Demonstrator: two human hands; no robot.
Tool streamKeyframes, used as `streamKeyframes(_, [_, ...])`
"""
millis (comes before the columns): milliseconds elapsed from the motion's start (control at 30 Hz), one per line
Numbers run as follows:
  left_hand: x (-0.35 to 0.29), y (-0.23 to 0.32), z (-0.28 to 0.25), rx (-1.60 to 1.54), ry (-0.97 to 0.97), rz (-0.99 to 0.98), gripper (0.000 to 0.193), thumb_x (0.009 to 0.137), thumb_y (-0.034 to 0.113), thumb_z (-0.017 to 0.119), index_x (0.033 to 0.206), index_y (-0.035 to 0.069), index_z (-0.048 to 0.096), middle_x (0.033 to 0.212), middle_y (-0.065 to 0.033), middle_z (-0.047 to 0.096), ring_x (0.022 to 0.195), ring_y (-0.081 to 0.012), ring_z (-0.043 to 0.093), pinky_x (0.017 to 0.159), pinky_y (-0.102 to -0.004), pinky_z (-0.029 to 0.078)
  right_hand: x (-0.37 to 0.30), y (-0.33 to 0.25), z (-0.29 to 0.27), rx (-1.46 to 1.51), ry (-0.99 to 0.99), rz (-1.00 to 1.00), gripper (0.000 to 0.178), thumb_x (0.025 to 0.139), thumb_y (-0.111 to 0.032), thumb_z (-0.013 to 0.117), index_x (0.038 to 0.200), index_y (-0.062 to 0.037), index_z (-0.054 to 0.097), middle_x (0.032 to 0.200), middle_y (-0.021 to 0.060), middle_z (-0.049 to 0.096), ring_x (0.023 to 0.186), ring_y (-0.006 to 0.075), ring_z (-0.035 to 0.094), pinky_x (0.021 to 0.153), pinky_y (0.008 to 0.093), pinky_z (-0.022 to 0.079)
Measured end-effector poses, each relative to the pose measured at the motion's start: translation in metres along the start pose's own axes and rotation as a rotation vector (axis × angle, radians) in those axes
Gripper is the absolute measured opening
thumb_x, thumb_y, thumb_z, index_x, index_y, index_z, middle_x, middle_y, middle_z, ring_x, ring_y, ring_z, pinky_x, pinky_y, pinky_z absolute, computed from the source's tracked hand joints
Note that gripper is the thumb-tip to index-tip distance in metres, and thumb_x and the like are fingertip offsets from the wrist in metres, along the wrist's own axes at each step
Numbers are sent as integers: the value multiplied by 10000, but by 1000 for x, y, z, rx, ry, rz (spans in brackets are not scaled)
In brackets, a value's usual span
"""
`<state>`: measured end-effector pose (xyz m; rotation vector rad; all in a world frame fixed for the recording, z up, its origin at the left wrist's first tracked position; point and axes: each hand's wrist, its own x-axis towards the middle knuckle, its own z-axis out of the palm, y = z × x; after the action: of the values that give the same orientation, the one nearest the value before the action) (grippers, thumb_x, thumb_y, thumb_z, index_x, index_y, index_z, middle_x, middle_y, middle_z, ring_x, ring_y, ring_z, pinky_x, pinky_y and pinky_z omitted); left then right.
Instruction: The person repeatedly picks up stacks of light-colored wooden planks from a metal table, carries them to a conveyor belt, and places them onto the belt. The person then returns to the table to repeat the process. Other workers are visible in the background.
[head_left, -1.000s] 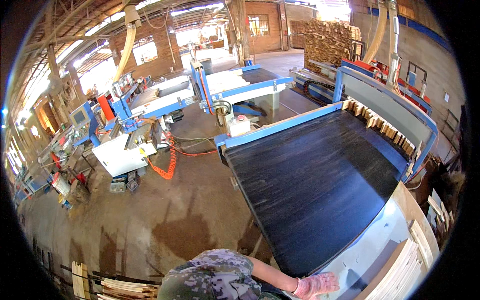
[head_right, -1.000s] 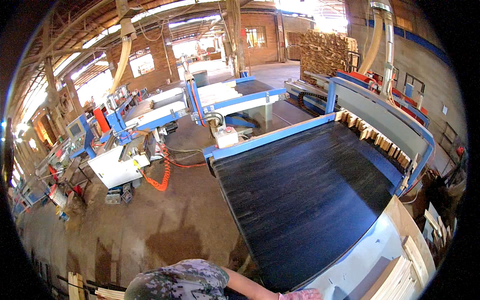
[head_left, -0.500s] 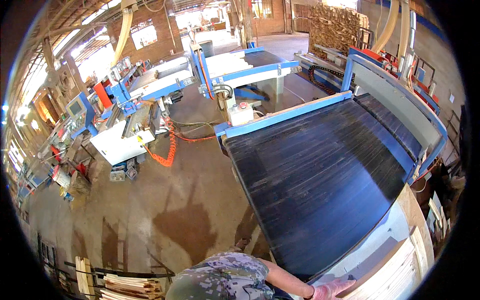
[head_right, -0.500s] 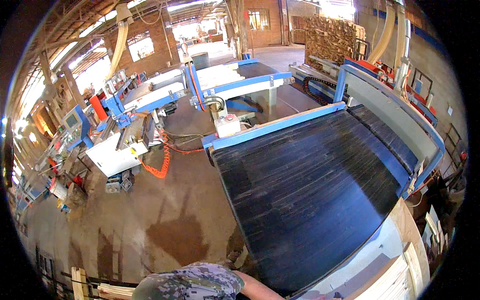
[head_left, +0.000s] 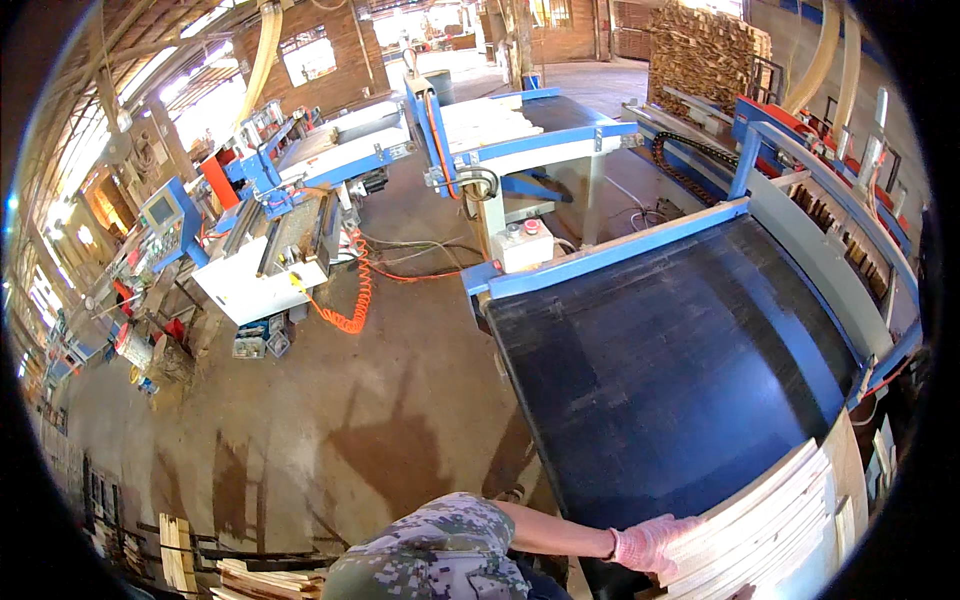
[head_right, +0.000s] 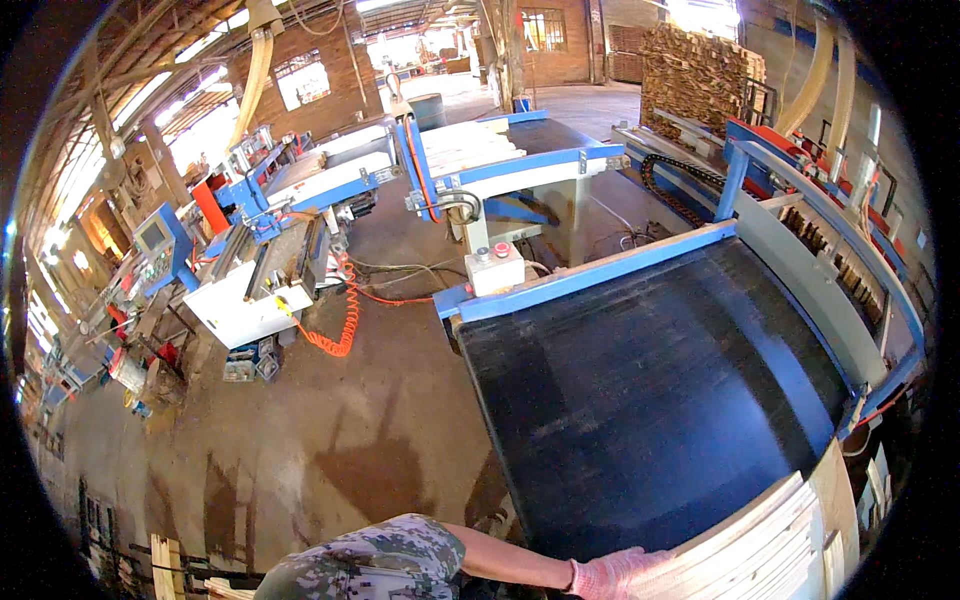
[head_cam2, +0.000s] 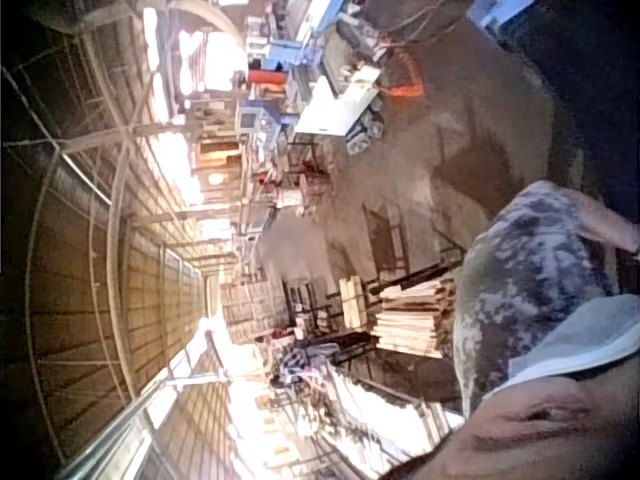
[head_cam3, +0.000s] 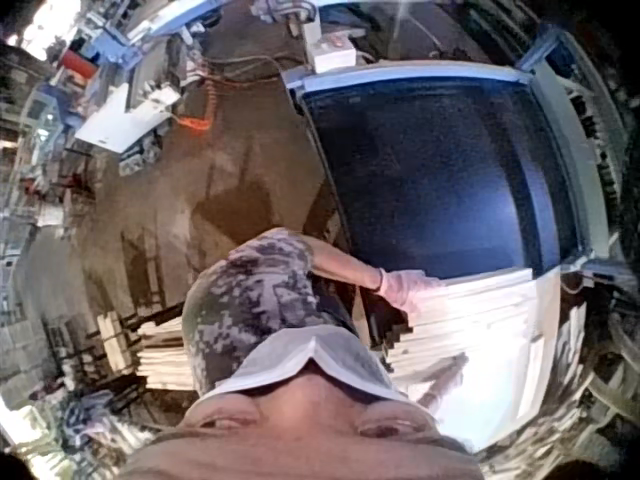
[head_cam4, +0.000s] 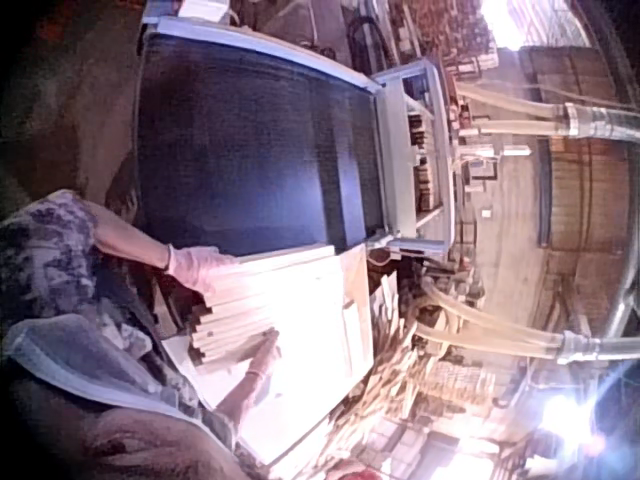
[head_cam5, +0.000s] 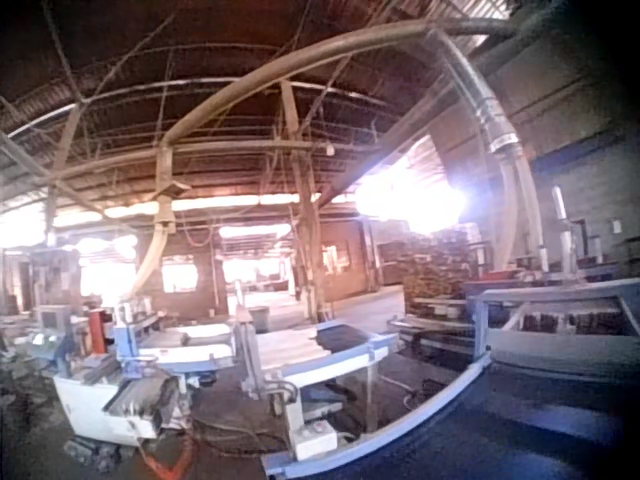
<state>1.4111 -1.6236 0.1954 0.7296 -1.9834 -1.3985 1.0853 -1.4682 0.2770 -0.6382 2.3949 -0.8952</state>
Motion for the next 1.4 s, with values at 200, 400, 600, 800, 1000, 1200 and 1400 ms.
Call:
streamKeyframes(200, [-20,-3,-176,152,-1,-107,1112,771,280,888,1686,91,285,1241,-246,555,1120,-403,549,1029,-495,482,-23,-94,124,87,-155,-35,650,999,-544,701,1200,71,765,1081,156,751,995,247,659,873,404,547])
streamKeyframes(400, [-31,-16,-319,467,178,-38,975,754,434,905,1576,94,504,1138,-240,696,998,-438,611,947,-492,512,-60,-198,247,447,-253,-235,463,1063,-403,634,1090,42,761,930,73,719,866,188,643,815,337,515])
streamKeyframes(600, [-64,1,-434,612,538,54,452,822,301,820,1170,63,656,1050,-148,658,973,-396,640,885,-493,506,-70,-313,348,150,-258,-210,380,931,-403,751,866,-28,752,745,-15,620,678,118,507,610,350,422])
streamKeyframes(800, [-247,-72,-413,-124,1018,-427,651,993,171,739,1574,-6,504,1607,-182,535,1491,-315,494,1240,-415,381,-68,-379,414,139,-307,-205,547,919,-499,726,1021,34,798,879,154,796,854,240,765,831,375,562])
streamKeyframes(1000, [-453,-256,-366,388,429,-995,332,999,244,671,1244,22,701,1218,-200,733,1182,-383,683,926,-429,549,-40,-454,467,152,-442,-253,530,1010,-484,680,1185,9,765,982,97,770,852,207,721,825,358,582])
streamKeyframes(1200, [-471,-276,-306,448,-290,-1170,430,999,377,652,1298,73,699,1212,-143,754,1167,-342,700,930,-475,555,-39,-382,472,711,-674,-324,375,1088,-405,637,1277,-84,676,1115,-3,668,966,118,613,905,331,567])
streamKeyframes(1400, [-377,-294,-305,78,-225,-1298,442,1018,469,593,1214,94,718,1118,-128,749,1079,-321,687,871,-501,549,-151,-253,449,635,-960,-846,307,1074,-225,653,1284,-2,651,1036,6,654,953,109,579,854,327,539])
